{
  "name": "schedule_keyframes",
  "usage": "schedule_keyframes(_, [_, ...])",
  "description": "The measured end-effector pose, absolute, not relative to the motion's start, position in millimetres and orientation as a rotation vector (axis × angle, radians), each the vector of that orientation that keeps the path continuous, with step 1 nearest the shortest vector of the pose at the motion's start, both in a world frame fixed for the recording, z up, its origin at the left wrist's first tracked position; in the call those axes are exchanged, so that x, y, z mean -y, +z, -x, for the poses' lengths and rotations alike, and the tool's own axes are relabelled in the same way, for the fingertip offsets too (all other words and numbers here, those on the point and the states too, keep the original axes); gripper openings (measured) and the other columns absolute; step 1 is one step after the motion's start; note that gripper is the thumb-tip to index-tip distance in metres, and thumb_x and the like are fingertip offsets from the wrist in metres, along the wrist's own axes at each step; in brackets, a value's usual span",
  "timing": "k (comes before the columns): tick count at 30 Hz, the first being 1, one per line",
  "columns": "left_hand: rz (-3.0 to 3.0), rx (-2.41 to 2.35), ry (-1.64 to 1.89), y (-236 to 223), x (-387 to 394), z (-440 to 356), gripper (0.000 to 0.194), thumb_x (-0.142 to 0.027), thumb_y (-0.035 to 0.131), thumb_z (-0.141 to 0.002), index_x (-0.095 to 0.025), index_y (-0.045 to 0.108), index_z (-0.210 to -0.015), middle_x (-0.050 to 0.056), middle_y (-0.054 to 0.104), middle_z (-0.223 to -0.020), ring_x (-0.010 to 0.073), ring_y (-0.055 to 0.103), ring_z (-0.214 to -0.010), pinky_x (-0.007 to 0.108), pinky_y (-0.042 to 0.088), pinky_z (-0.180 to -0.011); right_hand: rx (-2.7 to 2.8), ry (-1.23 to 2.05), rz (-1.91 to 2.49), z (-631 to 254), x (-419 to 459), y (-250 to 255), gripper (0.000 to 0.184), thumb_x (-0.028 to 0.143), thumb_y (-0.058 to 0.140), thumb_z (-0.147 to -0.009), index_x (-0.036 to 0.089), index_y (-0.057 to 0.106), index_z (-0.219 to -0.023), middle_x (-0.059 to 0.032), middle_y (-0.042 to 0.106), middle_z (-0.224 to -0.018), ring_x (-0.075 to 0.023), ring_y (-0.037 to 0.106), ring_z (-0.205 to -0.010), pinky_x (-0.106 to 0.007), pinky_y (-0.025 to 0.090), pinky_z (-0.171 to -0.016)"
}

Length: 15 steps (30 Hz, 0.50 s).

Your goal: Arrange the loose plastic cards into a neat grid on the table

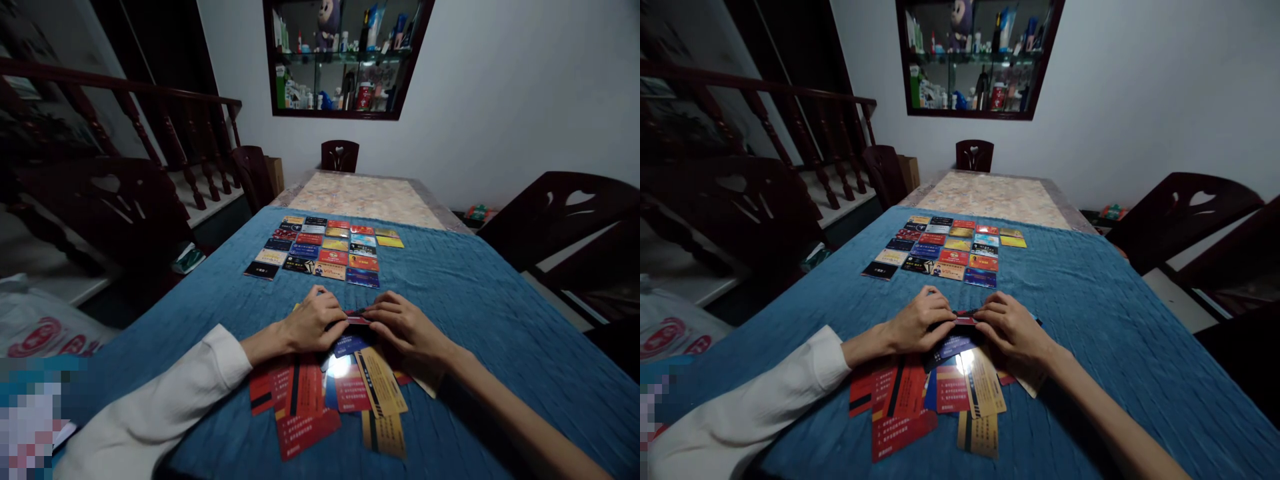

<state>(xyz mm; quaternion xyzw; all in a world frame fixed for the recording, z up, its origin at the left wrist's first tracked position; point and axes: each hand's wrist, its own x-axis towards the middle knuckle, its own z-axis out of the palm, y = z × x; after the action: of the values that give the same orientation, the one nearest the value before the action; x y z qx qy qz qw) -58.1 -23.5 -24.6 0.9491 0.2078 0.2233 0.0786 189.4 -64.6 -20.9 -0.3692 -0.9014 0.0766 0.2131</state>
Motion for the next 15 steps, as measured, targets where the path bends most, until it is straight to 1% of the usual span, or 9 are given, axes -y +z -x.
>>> schedule_keyframes(3, [-2.818,-0.654,0.678,-24.2,19.6,58.9,0.029,-0.026,0.045,-0.099,-0.017,0.071,-0.093,0.006,0.072,-0.087,0.0170,0.062,-0.085,0.038,0.037,-0.093,2.439,0.198,1.050,-189.3,61.5,-23.2,0.038,0.036,0.038,-0.103,0.022,0.073,-0.108,-0.0085,0.074,-0.098,-0.0224,0.059,-0.096,-0.042,0.052,-0.085])
schedule_keyframes(6, [-2.785,-0.675,0.689,-25.1,16.0,59.3,0.029,-0.026,0.043,-0.102,-0.017,0.070,-0.098,0.006,0.072,-0.090,0.0162,0.063,-0.085,0.036,0.037,-0.094,2.386,0.179,1.085,-189.8,57.9,-27.0,0.037,0.037,0.039,-0.102,0.022,0.073,-0.105,-0.0086,0.072,-0.093,-0.0216,0.060,-0.093,-0.039,0.053,-0.084])
schedule_keyframes(10, [-2.751,-0.692,0.719,-28.2,11.3,59.7,0.027,-0.024,0.042,-0.102,-0.016,0.068,-0.105,0.006,0.073,-0.092,0.0162,0.064,-0.086,0.034,0.037,-0.093,2.337,0.149,1.144,-191.0,53.2,-34.9,0.031,0.030,0.043,-0.101,0.021,0.072,-0.107,-0.0099,0.069,-0.093,-0.0213,0.061,-0.093,-0.036,0.053,-0.080])
schedule_keyframes(15, [-2.696,-0.670,0.766,-32.5,6.2,61.1,0.023,-0.018,0.045,-0.099,-0.016,0.065,-0.110,0.007,0.074,-0.095,0.0169,0.064,-0.088,0.034,0.038,-0.091,2.243,0.202,1.138,-192.1,48.4,-43.8,0.028,0.022,0.046,-0.097,0.022,0.069,-0.112,-0.0099,0.068,-0.094,-0.0220,0.061,-0.090,-0.037,0.055,-0.076])
